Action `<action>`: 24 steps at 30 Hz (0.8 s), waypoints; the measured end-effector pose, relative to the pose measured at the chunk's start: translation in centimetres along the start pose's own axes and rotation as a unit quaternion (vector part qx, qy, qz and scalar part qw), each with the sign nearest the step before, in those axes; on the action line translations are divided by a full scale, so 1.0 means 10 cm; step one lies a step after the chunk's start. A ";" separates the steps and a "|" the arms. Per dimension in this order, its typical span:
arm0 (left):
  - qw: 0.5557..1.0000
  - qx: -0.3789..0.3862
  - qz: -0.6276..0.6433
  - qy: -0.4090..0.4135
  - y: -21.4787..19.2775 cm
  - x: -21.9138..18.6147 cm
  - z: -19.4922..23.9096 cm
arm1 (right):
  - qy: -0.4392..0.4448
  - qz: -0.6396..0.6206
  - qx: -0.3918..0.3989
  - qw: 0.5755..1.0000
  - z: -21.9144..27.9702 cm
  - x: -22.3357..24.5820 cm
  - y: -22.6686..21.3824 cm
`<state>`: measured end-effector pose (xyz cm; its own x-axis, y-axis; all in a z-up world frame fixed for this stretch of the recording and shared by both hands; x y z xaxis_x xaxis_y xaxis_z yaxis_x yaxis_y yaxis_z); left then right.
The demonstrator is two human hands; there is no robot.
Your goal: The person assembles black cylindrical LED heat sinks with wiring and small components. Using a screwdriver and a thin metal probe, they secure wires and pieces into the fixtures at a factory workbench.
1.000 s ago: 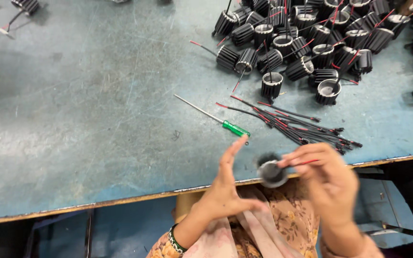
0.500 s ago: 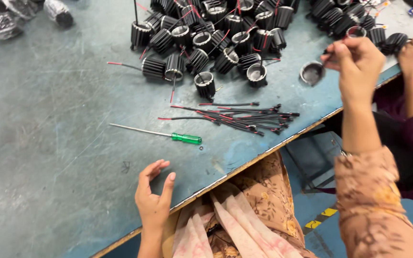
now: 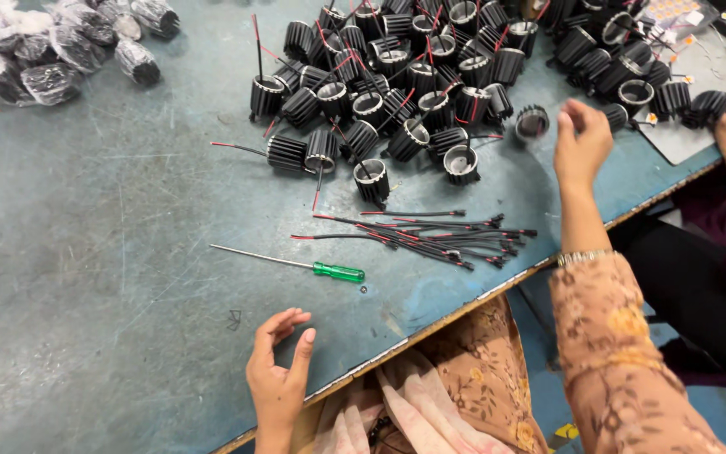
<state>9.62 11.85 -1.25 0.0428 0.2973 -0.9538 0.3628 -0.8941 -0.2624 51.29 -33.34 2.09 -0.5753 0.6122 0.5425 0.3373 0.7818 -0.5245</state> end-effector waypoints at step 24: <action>0.996 0.005 -0.076 -0.052 0.08 0.07 -0.08 | -0.227 0.345 0.338 0.845 0.04 1.07 0.31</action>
<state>10.72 11.60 -1.98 -0.1084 0.3942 -0.9126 0.3476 -0.8450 -0.4063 45.86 -24.44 6.02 -0.6937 0.6663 -0.2737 0.2946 -0.0844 -0.9519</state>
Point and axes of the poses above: each hand's wrist, its own z-axis away from the middle knuckle, its own y-axis out of the palm, x = y × z, the point moved 8 cm from there along -z, towards the middle knuckle, and after that the axes turned 14 degrees about x, right-handed, at the moved point
